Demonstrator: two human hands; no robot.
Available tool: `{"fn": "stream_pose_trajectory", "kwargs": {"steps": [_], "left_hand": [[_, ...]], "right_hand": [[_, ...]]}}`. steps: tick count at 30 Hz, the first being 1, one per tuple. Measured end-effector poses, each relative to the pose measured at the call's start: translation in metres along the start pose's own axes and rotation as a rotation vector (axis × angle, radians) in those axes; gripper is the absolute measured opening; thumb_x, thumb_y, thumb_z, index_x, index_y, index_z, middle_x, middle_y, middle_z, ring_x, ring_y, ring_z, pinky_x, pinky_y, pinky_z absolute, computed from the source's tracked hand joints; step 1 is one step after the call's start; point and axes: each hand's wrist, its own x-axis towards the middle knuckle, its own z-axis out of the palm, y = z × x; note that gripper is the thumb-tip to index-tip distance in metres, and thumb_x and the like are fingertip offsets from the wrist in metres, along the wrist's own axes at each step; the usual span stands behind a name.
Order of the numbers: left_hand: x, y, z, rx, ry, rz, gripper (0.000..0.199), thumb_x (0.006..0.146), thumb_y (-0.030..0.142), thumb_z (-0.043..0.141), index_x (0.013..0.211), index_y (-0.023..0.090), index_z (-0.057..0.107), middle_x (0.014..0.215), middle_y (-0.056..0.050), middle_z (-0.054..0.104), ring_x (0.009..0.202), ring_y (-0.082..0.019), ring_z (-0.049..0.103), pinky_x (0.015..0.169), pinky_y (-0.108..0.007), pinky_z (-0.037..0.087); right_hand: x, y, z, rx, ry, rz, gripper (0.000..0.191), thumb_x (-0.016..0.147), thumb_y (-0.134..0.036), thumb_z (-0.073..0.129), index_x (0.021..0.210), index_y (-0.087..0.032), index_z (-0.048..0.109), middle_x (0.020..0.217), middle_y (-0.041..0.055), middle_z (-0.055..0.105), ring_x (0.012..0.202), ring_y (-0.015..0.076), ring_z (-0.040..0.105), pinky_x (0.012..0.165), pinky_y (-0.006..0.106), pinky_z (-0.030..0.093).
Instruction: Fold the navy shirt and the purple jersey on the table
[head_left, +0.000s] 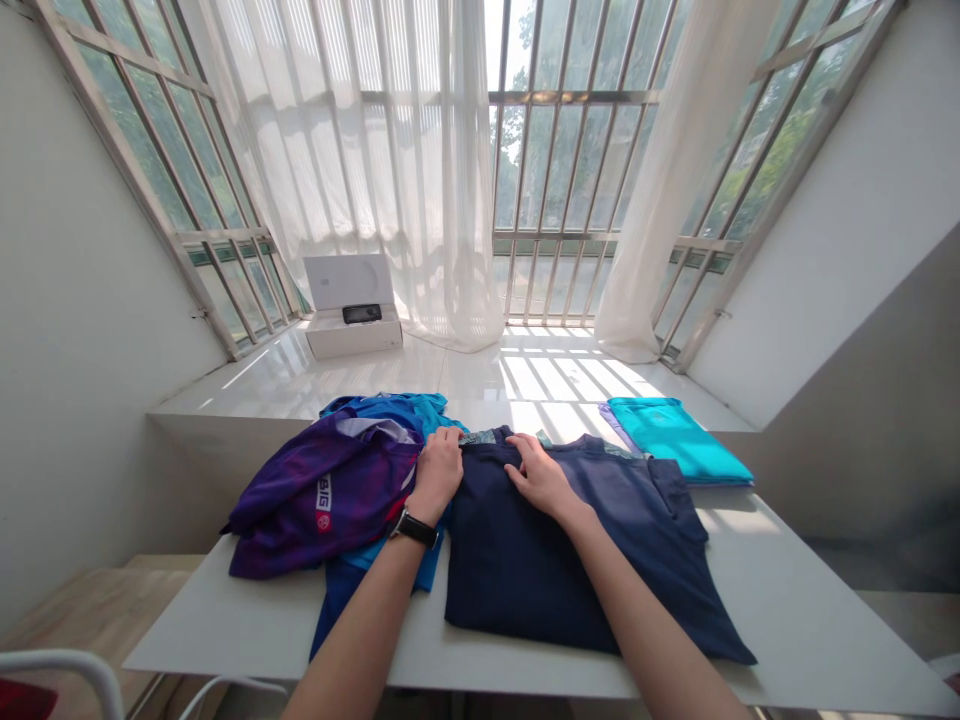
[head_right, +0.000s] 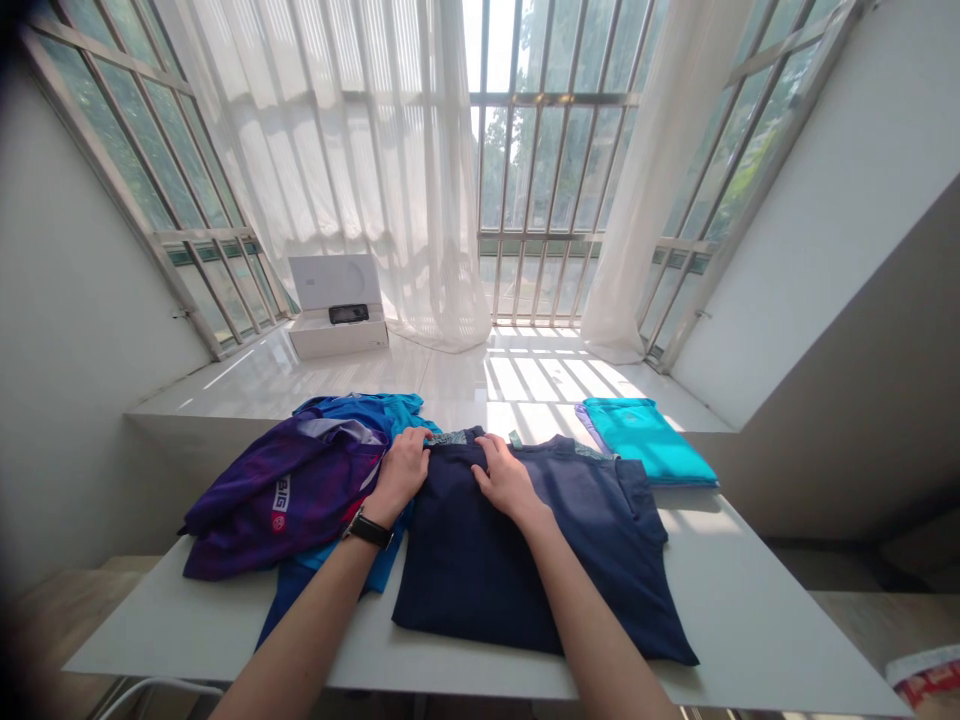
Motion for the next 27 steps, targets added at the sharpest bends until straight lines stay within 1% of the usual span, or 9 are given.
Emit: {"fn": "stream_pose_trajectory", "kwargs": {"steps": [5, 7, 9, 11, 12, 15, 18, 24, 27], "left_hand": [[-0.008, 0.014, 0.001, -0.001, -0.009, 0.205, 0.021, 0.094, 0.018, 0.053, 0.113, 0.019, 0.062, 0.118, -0.011, 0.063, 0.115, -0.028, 0.055, 0.098, -0.041, 0.045], [-0.013, 0.024, 0.002, -0.055, -0.053, 0.313, 0.02, 0.097, 0.024, 0.053, 0.114, 0.019, 0.063, 0.12, -0.011, 0.063, 0.117, -0.026, 0.056, 0.102, -0.04, 0.044], [-0.019, 0.032, 0.006, -0.082, -0.108, 0.383, 0.025, 0.099, 0.032, 0.053, 0.118, 0.019, 0.063, 0.123, -0.011, 0.064, 0.119, -0.026, 0.056, 0.107, -0.041, 0.041], [-0.026, 0.038, 0.013, -0.065, -0.167, 0.378, 0.035, 0.099, 0.04, 0.052, 0.125, 0.019, 0.062, 0.129, -0.013, 0.063, 0.125, -0.029, 0.054, 0.113, -0.047, 0.035], [-0.03, 0.04, 0.017, -0.044, -0.196, 0.357, 0.042, 0.099, 0.044, 0.052, 0.13, 0.018, 0.06, 0.134, -0.016, 0.061, 0.129, -0.032, 0.051, 0.115, -0.051, 0.032], [-0.04, 0.041, 0.028, 0.018, -0.271, 0.308, 0.059, 0.096, 0.052, 0.053, 0.142, 0.015, 0.054, 0.152, -0.021, 0.046, 0.144, -0.039, 0.036, 0.119, -0.057, 0.023], [-0.044, 0.039, 0.033, 0.028, -0.292, 0.303, 0.064, 0.096, 0.054, 0.051, 0.147, 0.017, 0.05, 0.158, -0.019, 0.039, 0.15, -0.039, 0.027, 0.121, -0.057, 0.018], [-0.043, 0.038, 0.029, 0.006, -0.316, 0.298, 0.068, 0.096, 0.059, 0.047, 0.15, 0.018, 0.048, 0.16, -0.018, 0.036, 0.151, -0.039, 0.023, 0.122, -0.058, 0.015], [-0.043, 0.04, 0.026, 0.032, -0.338, 0.294, 0.07, 0.097, 0.06, 0.044, 0.151, 0.016, 0.046, 0.161, -0.018, 0.035, 0.152, -0.038, 0.022, 0.123, -0.057, 0.015]], "right_hand": [[-0.007, -0.009, -0.018, -0.004, 0.008, -0.063, 0.035, 0.087, -0.033, 0.061, 0.121, -0.028, 0.064, 0.14, 0.0081, 0.056, 0.103, 0.0259, 0.064, 0.095, 0.041, 0.049], [-0.018, -0.006, -0.039, 0.015, 0.088, -0.072, 0.026, 0.088, -0.036, 0.06, 0.112, -0.028, 0.067, 0.124, 0.0079, 0.065, 0.109, 0.0287, 0.062, 0.097, 0.042, 0.048], [-0.033, 0.007, -0.065, -0.019, 0.19, -0.035, 0.023, 0.09, -0.038, 0.058, 0.106, -0.027, 0.068, 0.111, 0.0077, 0.07, 0.106, 0.0293, 0.064, 0.098, 0.044, 0.048], [-0.048, 0.028, -0.092, -0.162, 0.239, 0.035, 0.024, 0.092, -0.038, 0.053, 0.106, -0.024, 0.067, 0.111, 0.009, 0.071, 0.109, 0.0294, 0.064, 0.1, 0.044, 0.047], [-0.054, 0.039, -0.104, -0.286, 0.224, 0.084, 0.026, 0.093, -0.034, 0.049, 0.108, -0.023, 0.067, 0.113, 0.0101, 0.071, 0.111, 0.029, 0.063, 0.102, 0.044, 0.046], [-0.06, 0.066, -0.131, -0.679, 0.038, 0.199, 0.036, 0.095, -0.019, 0.04, 0.121, -0.014, 0.064, 0.127, 0.0174, 0.067, 0.122, 0.0288, 0.059, 0.105, 0.04, 0.042], [-0.053, 0.074, -0.141, -0.82, -0.09, 0.206, 0.044, 0.088, -0.007, 0.043, 0.128, -0.012, 0.062, 0.134, 0.0206, 0.063, 0.129, 0.0292, 0.054, 0.105, 0.038, 0.04], [-0.034, 0.059, -0.145, -0.946, -0.241, 0.204, 0.034, 0.074, 0.001, 0.052, 0.096, -0.016, 0.073, 0.105, 0.0195, 0.074, 0.108, 0.034, 0.065, 0.105, 0.052, 0.033], [-0.031, 0.053, -0.15, -0.999, -0.3, 0.167, 0.032, 0.07, 0.003, 0.055, 0.088, -0.016, 0.074, 0.098, 0.0186, 0.075, 0.106, 0.0348, 0.065, 0.104, 0.052, 0.033]]}}
